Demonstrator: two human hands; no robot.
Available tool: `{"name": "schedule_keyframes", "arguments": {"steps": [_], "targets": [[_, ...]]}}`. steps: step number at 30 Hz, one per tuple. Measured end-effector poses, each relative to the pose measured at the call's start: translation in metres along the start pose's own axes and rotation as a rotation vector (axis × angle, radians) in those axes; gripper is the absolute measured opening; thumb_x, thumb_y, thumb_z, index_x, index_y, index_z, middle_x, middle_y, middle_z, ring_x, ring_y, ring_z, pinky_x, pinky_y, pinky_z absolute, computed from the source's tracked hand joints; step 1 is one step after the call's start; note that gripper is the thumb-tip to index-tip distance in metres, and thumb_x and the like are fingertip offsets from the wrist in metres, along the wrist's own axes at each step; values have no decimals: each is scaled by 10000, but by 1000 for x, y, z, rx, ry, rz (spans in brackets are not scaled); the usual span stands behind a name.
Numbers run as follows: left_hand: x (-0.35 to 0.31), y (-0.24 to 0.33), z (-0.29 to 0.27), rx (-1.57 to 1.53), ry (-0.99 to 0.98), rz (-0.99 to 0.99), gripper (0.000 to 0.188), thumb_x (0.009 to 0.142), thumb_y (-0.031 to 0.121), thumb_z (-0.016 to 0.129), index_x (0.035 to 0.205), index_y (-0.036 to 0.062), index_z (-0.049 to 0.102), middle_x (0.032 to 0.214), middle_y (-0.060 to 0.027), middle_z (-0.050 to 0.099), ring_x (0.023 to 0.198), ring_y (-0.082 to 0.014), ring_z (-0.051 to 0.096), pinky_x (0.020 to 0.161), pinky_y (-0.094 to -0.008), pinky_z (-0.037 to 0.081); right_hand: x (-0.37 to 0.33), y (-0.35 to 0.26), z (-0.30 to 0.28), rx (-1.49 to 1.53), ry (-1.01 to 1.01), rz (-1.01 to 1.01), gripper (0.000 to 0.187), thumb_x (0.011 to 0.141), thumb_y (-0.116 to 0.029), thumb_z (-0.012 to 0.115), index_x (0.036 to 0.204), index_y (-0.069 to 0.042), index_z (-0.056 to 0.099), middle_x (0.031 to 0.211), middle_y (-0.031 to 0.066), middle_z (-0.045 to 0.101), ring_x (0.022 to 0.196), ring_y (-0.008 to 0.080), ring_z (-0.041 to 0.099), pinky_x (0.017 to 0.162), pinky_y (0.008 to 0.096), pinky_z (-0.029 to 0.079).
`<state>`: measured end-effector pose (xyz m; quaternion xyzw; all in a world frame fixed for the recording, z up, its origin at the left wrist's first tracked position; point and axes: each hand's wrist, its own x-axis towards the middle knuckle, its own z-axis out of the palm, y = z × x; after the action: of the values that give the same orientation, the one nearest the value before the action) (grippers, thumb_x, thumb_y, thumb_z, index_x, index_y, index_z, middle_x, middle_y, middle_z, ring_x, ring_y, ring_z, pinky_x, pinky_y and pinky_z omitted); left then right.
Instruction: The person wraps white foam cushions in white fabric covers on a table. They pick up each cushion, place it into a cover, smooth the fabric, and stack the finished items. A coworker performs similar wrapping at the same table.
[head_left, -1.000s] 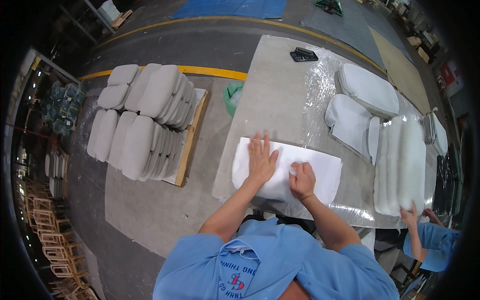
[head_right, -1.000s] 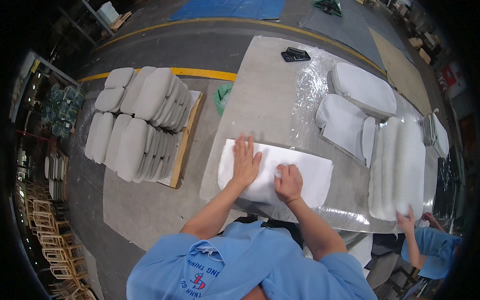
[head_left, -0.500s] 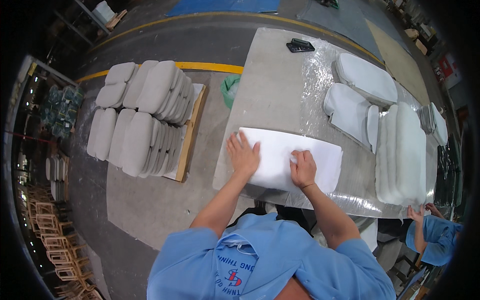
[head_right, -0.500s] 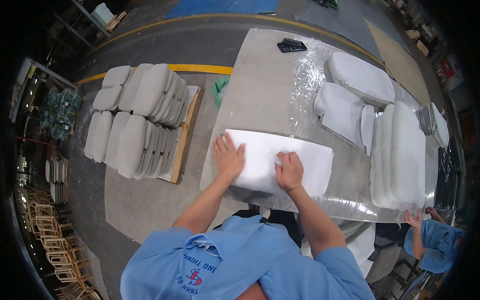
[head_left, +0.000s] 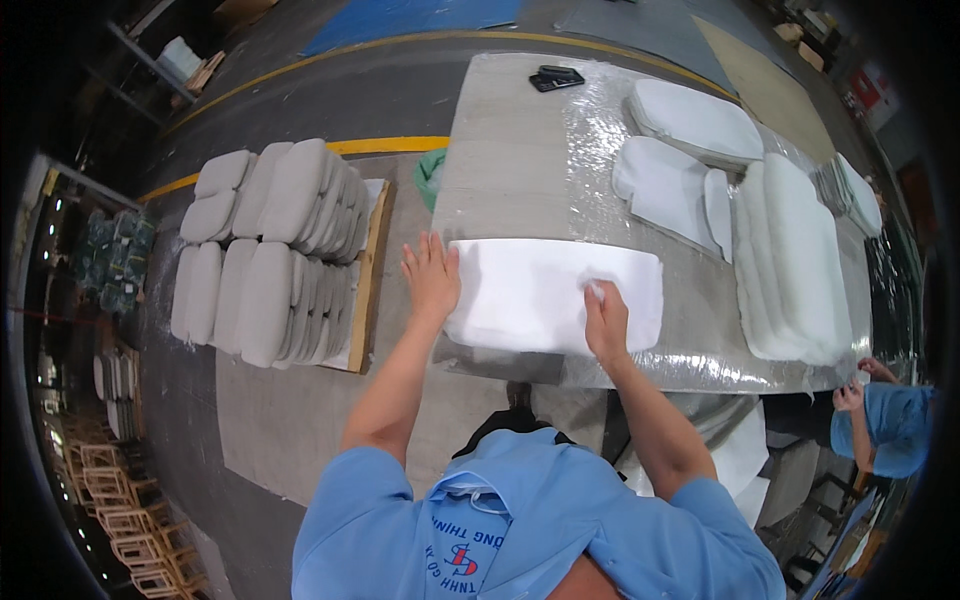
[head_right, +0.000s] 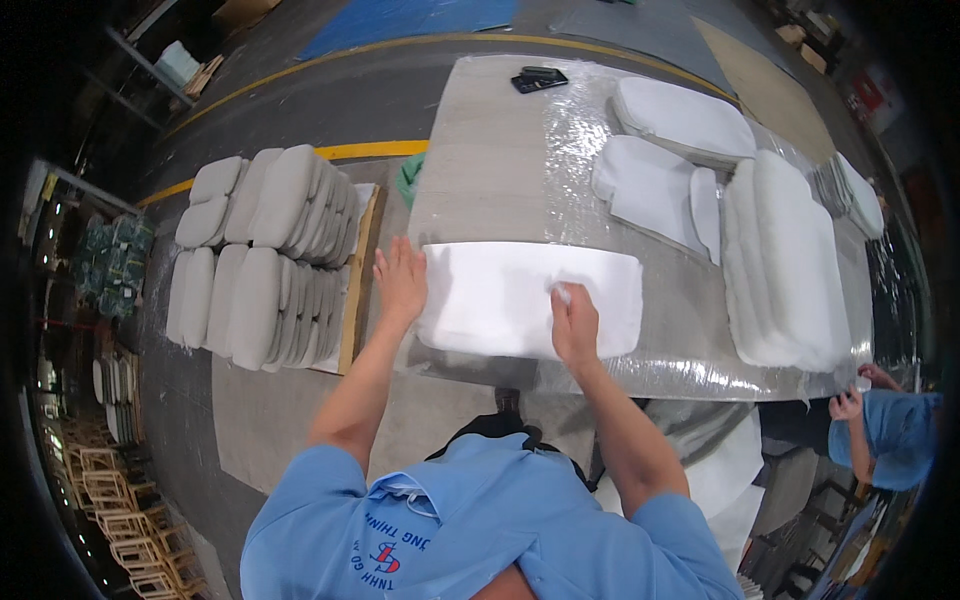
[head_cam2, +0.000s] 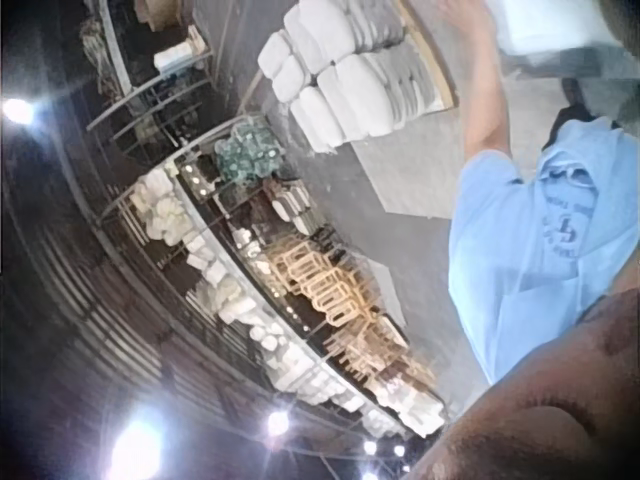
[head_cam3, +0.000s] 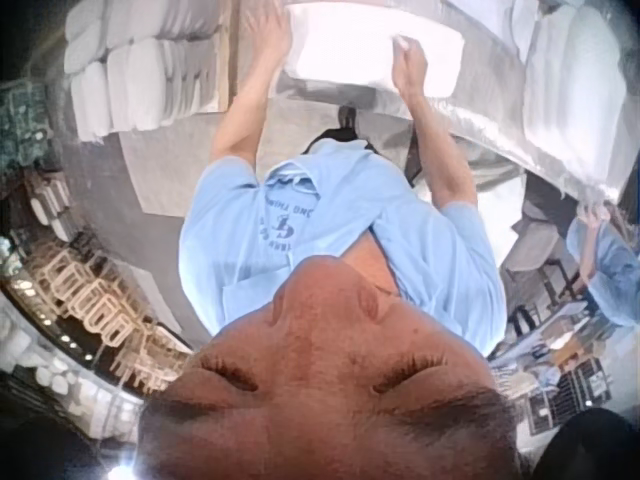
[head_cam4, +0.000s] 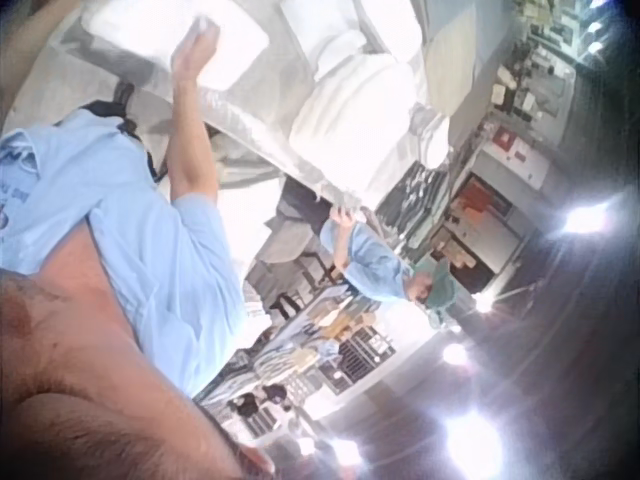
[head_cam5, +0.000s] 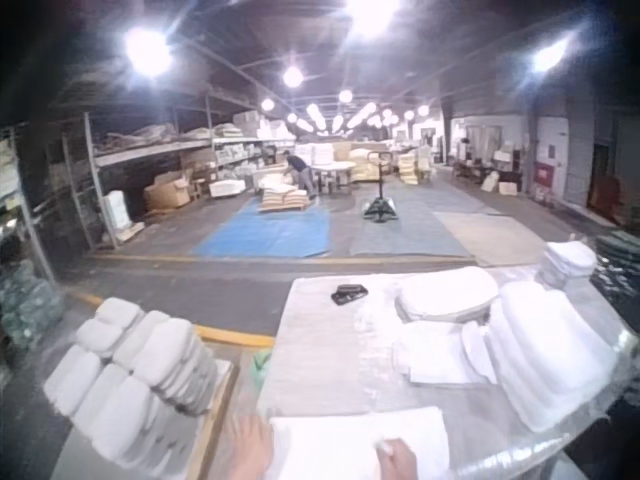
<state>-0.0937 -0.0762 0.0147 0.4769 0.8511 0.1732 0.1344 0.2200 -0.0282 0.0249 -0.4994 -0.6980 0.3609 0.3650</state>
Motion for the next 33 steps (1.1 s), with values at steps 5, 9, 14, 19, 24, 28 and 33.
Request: {"name": "schedule_keyframes", "arguments": {"steps": [5, 9, 14, 19, 24, 28, 33], "targets": [[5, -10, 28, -288, -90, -109, 725, 1096, 533, 401, 1605, 17, 389, 1668, -201, 356, 1543, -405, 298, 1260, -502, 226, -107, -13, -50, 192, -97, 62, 218, 1062, -212, 600, 1039, -2, 652, 852, 136, 625, 771, 217, 598, 727, 352, 486], [3, -34, -8, -567, 42, -165, 556, 1044, 465, 577, 1381, 26, 636, 1343, -208, 674, 1253, -322, 646, 1071, -408, 481, -217, 23, -102, 222, -53, 312, 307, 1073, -263, 608, 919, 0, 637, 847, 73, 618, 798, 131, 543, 720, 316, 464], [-30, -23, -10, -192, -109, 2, 261, 972, 256, 706, 1096, 27, 729, 1027, -151, 770, 934, -321, 731, 839, -423, 559, -318, 51, -144, 95, 80, 588, 316, 1088, -277, 598, 942, -4, 664, 770, 7, 604, 755, 93, 526, 681, 302, 455], [-3, -12, -9, -250, 40, -8, 223, 948, 191, 728, 1077, 10, 712, 993, -161, 761, 891, -338, 728, 795, -413, 559, -329, 55, -128, 158, 109, 591, 323, 1096, -298, 596, 957, -19, 680, 776, -28, 604, 756, 71, 518, 673, 291, 448], [70, -30, -34, -800, 475, -81, 213, 975, 200, 699, 1079, 14, 701, 886, -139, 722, 800, -296, 701, 770, -410, 560, -267, 25, -105, 180, 99, 484, 297, 1101, -276, 598, 973, -19, 674, 800, -41, 595, 766, 54, 509, 676, 277, 441], [86, -21, -33, -983, 148, -19, 170, 998, 179, 674, 1101, 44, 677, 899, -99, 688, 751, -252, 669, 720, -379, 552, -228, 2, -75, 162, 170, 497, 261, 1102, -235, 597, 974, -19, 666, 827, -44, 607, 779, 51, 506, 687, 257, 429], [54, -54, 8, -387, 32, 355, 85, 1019, 111, 645, 1092, 93, 684, 943, -40, 670, 791, -160, 660, 645, -304, 526, -154, -26, -2, 252, 158, 423, 235, 1097, -223, 602, 1027, -13, 684, 853, -39, 625, 819, 44, 514, 714, 239, 427]]}}
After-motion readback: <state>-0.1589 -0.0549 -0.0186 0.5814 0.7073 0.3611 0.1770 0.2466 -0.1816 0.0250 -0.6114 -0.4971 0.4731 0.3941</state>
